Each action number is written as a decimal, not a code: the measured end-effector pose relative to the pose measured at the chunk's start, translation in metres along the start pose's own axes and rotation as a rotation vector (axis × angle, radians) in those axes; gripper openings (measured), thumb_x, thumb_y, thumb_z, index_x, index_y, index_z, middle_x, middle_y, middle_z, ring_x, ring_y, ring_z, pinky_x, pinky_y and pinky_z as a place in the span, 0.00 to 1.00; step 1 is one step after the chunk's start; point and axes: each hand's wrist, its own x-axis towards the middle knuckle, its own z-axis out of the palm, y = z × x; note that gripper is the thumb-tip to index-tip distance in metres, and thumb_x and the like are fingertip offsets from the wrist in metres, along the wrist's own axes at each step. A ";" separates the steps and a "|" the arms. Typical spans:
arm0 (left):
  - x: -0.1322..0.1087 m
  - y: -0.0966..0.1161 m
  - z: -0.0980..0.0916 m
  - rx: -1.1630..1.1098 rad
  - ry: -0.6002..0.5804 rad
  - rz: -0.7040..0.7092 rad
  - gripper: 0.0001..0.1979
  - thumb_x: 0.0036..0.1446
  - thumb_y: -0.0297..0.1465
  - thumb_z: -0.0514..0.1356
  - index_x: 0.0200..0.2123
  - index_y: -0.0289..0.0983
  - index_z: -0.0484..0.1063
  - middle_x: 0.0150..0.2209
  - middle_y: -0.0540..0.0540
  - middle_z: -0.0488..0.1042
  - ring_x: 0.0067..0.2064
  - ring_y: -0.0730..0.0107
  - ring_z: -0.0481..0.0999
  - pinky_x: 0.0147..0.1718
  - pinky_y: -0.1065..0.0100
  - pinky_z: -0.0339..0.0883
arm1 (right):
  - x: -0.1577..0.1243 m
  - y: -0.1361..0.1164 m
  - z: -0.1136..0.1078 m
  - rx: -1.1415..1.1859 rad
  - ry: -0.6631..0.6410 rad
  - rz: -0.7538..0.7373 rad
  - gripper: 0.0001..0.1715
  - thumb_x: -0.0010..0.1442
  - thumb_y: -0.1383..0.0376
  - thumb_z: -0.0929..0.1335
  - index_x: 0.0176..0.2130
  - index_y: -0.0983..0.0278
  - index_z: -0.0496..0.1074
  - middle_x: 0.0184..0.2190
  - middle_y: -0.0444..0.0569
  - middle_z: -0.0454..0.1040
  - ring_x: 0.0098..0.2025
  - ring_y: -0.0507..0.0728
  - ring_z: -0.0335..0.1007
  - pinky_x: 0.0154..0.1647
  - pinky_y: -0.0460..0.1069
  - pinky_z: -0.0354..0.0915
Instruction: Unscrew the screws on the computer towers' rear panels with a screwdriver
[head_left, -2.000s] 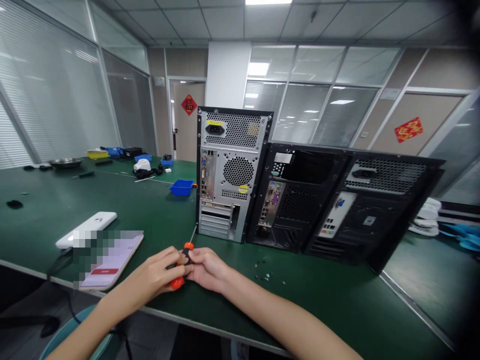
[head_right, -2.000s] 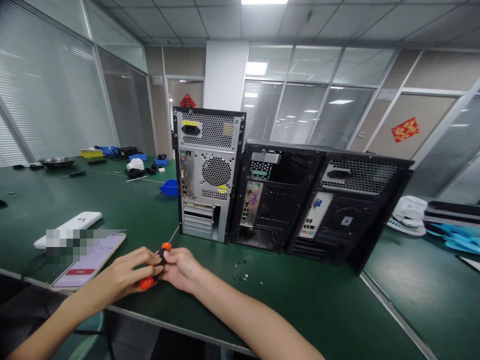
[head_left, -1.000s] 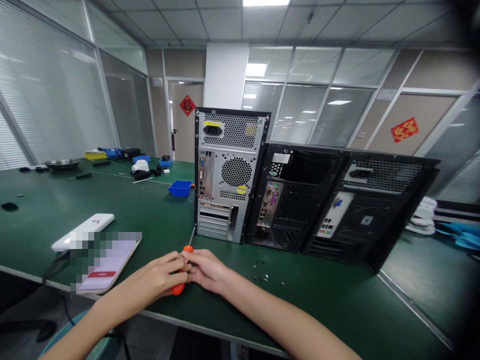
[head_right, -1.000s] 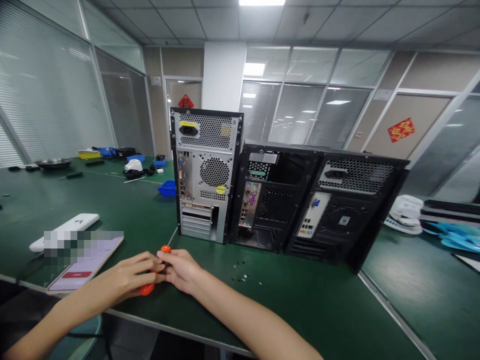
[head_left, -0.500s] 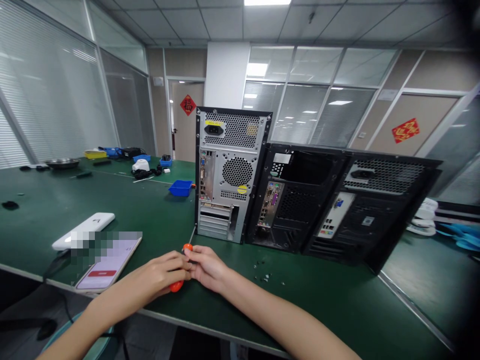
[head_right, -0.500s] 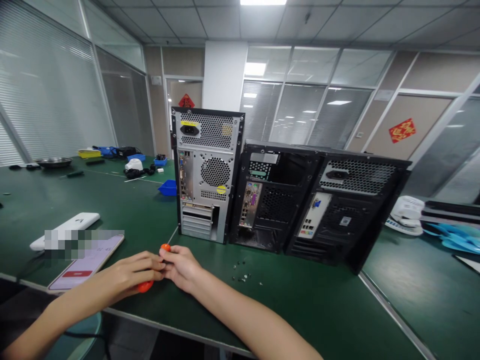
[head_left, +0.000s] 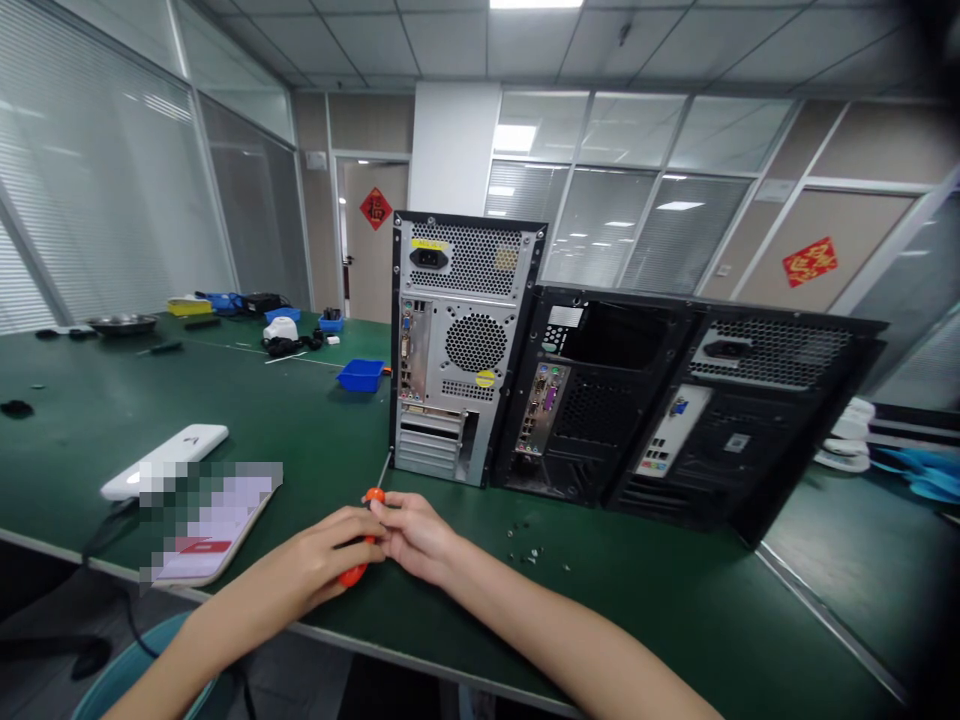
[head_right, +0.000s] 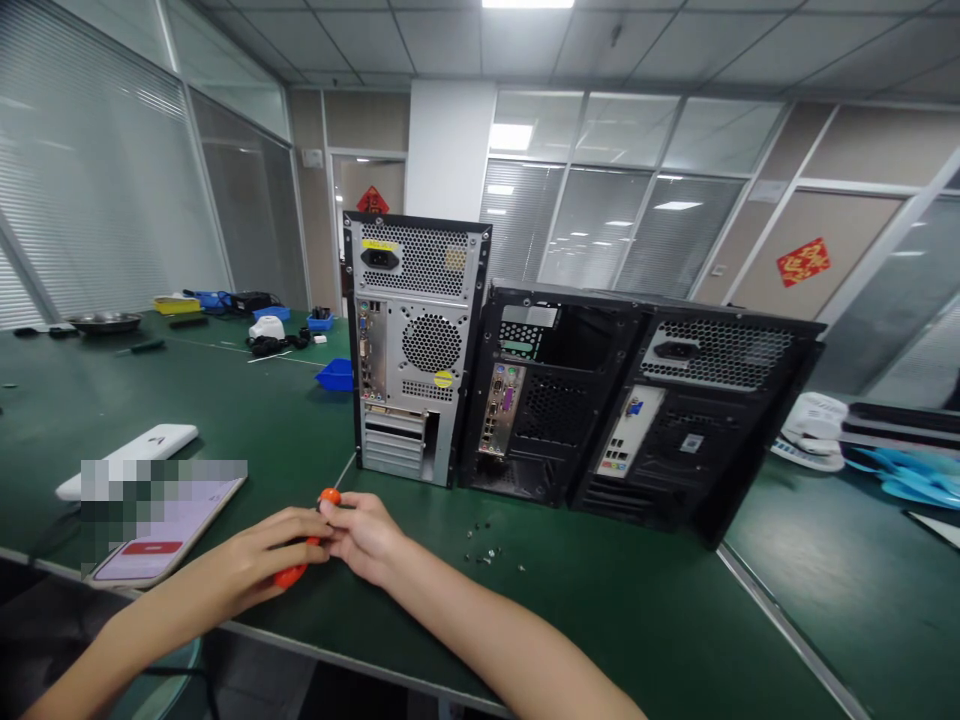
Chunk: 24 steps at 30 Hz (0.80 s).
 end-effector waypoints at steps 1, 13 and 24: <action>-0.001 -0.001 0.004 0.009 0.022 -0.005 0.23 0.56 0.18 0.56 0.52 0.42 0.68 0.53 0.42 0.71 0.56 0.66 0.69 0.52 0.64 0.69 | 0.000 0.000 0.000 0.001 -0.002 -0.001 0.30 0.32 0.60 0.81 0.33 0.69 0.70 0.23 0.42 0.72 0.25 0.48 0.67 0.32 0.48 0.64; -0.002 0.006 0.030 0.177 0.511 -0.154 0.15 0.58 0.32 0.61 0.48 0.35 0.67 0.40 0.43 0.71 0.42 0.68 0.74 0.42 0.70 0.71 | 0.000 -0.005 -0.001 0.012 -0.050 0.005 0.33 0.33 0.60 0.80 0.36 0.71 0.70 0.24 0.44 0.73 0.27 0.51 0.71 0.37 0.51 0.65; 0.004 0.008 0.029 0.156 0.561 -0.094 0.07 0.58 0.28 0.60 0.41 0.36 0.68 0.37 0.44 0.74 0.40 0.70 0.75 0.40 0.69 0.73 | 0.001 -0.006 -0.003 0.006 -0.072 0.004 0.32 0.33 0.60 0.80 0.36 0.70 0.71 0.24 0.44 0.73 0.28 0.51 0.71 0.38 0.52 0.64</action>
